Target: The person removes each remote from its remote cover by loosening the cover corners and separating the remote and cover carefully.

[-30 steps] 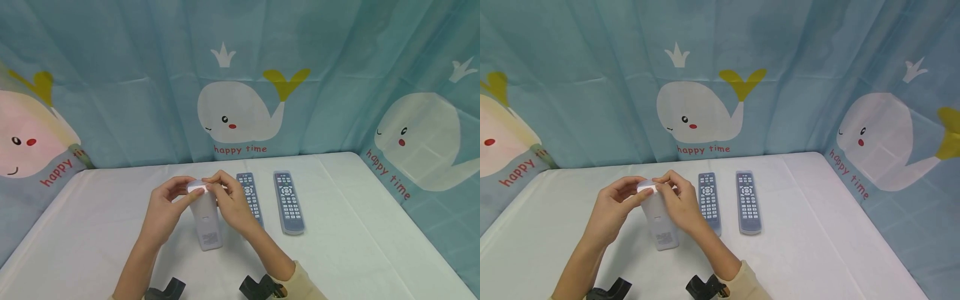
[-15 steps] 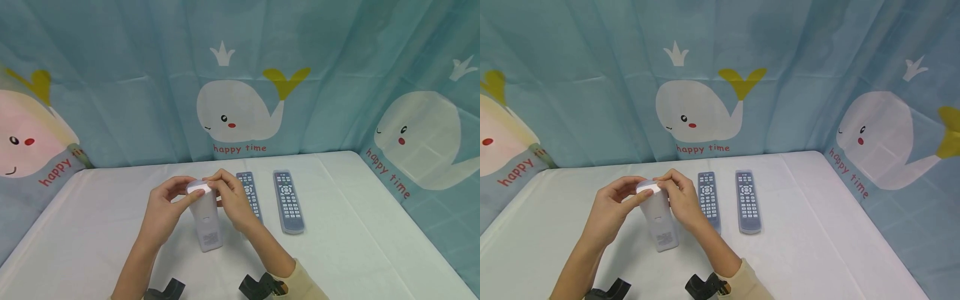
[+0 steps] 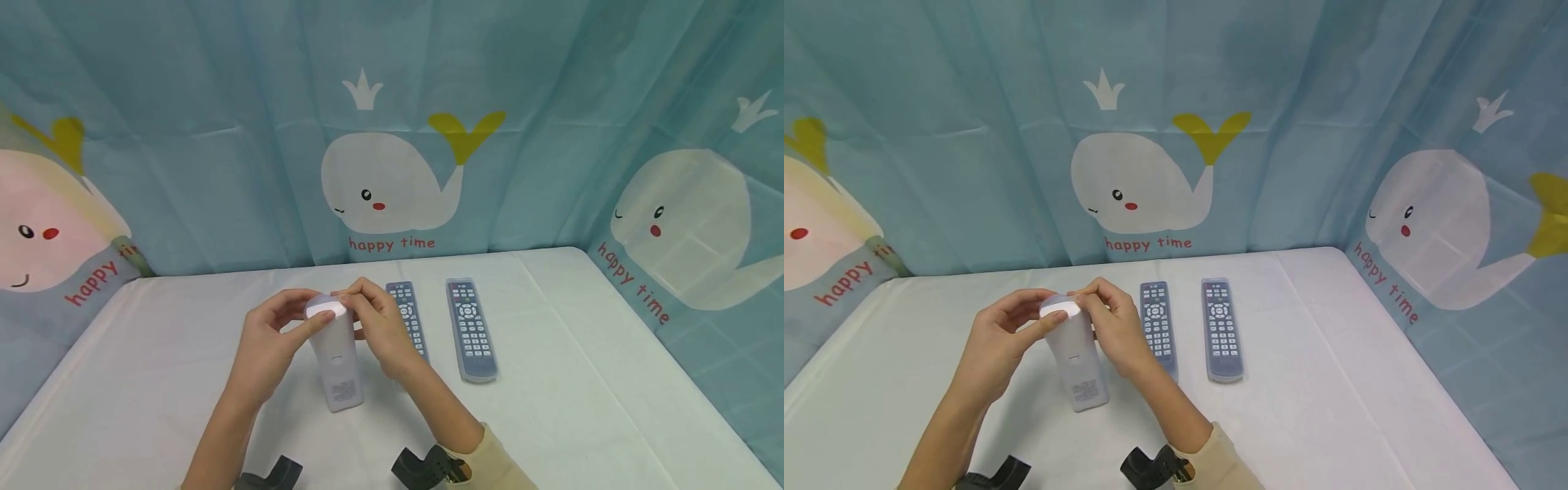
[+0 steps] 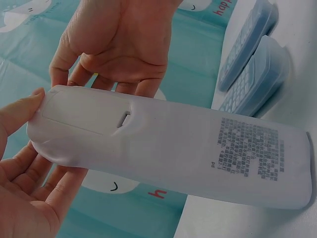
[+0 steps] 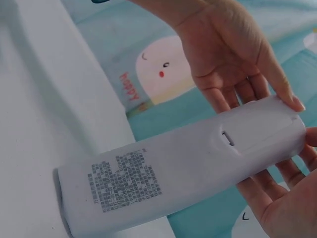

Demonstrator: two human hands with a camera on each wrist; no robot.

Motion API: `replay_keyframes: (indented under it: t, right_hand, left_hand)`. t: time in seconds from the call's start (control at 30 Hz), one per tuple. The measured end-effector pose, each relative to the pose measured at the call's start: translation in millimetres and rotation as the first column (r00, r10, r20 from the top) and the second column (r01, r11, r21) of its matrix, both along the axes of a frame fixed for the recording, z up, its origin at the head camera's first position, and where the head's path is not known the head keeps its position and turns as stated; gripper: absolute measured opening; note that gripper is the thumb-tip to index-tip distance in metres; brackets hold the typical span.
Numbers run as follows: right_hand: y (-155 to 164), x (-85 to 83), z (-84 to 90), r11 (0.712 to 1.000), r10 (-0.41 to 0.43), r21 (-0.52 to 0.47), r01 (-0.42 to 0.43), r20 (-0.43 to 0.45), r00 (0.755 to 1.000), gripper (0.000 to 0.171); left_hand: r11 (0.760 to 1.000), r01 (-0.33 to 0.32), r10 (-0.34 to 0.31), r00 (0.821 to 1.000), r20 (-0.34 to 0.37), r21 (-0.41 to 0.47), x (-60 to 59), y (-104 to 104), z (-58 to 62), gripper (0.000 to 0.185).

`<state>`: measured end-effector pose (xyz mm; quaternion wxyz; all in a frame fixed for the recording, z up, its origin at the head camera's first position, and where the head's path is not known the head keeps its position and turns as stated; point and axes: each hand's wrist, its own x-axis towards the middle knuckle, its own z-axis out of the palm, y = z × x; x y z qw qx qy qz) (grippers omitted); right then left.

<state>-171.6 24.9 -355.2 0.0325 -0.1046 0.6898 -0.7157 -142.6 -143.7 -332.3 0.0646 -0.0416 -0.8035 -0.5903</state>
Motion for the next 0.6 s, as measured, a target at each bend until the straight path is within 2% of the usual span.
replay_keyframes:
  t: [0.6]
  right_hand:
    - [0.5,-0.9,1.1,0.999,0.035,-0.003,-0.035,0.025,0.999,0.026]
  left_hand:
    - [1.000,-0.005,0.005,1.000,-0.007,-0.025,-0.8,-1.2,-1.1,0.036]
